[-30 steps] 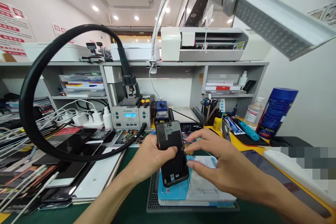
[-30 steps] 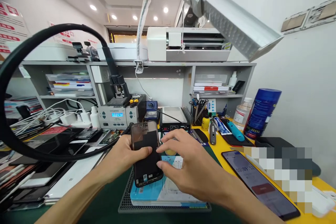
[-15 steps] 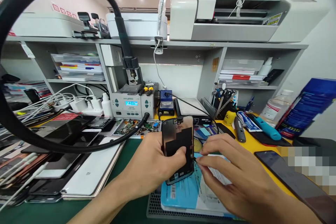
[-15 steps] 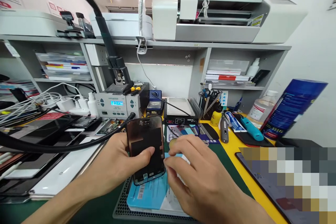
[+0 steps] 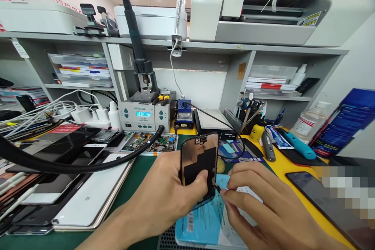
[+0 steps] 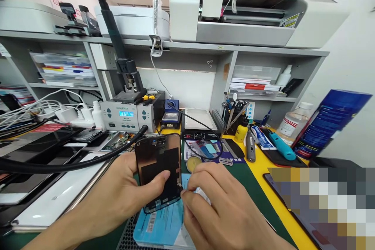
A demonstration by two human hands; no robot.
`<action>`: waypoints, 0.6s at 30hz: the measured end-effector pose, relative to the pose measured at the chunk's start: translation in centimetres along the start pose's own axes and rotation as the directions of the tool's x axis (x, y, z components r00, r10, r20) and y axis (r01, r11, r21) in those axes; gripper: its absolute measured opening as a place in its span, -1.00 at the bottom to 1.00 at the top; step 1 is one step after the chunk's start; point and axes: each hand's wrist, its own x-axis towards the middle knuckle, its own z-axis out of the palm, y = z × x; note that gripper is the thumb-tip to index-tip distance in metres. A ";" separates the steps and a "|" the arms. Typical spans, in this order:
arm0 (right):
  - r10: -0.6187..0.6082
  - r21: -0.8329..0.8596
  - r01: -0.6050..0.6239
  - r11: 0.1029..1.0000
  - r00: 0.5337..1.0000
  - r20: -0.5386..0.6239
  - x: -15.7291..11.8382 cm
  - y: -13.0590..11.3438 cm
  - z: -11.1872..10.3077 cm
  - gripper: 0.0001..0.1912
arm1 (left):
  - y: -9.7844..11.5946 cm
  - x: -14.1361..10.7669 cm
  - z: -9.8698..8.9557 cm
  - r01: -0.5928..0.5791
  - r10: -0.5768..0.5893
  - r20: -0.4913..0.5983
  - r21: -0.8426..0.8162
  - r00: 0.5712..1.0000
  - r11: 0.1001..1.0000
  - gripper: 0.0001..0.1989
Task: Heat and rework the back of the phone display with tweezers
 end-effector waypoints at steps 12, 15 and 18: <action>-0.025 -0.035 0.026 0.999 0.999 0.035 0.1 -0.5 -0.3 -0.76 | 0.2 0.0 -0.2 0.020 -0.020 0.004 -0.005 1.000 1.000 -0.74; -0.056 -0.055 0.058 0.997 0.997 0.044 -0.2 -0.4 -0.1 -0.76 | 0.2 0.0 -0.2 0.013 -0.013 0.018 -0.010 1.000 1.000 -0.74; -0.050 -0.072 0.053 0.996 0.998 0.039 -0.5 -0.4 0.1 -0.78 | 0.1 0.0 -0.2 0.009 -0.009 0.017 -0.013 1.000 1.000 -0.74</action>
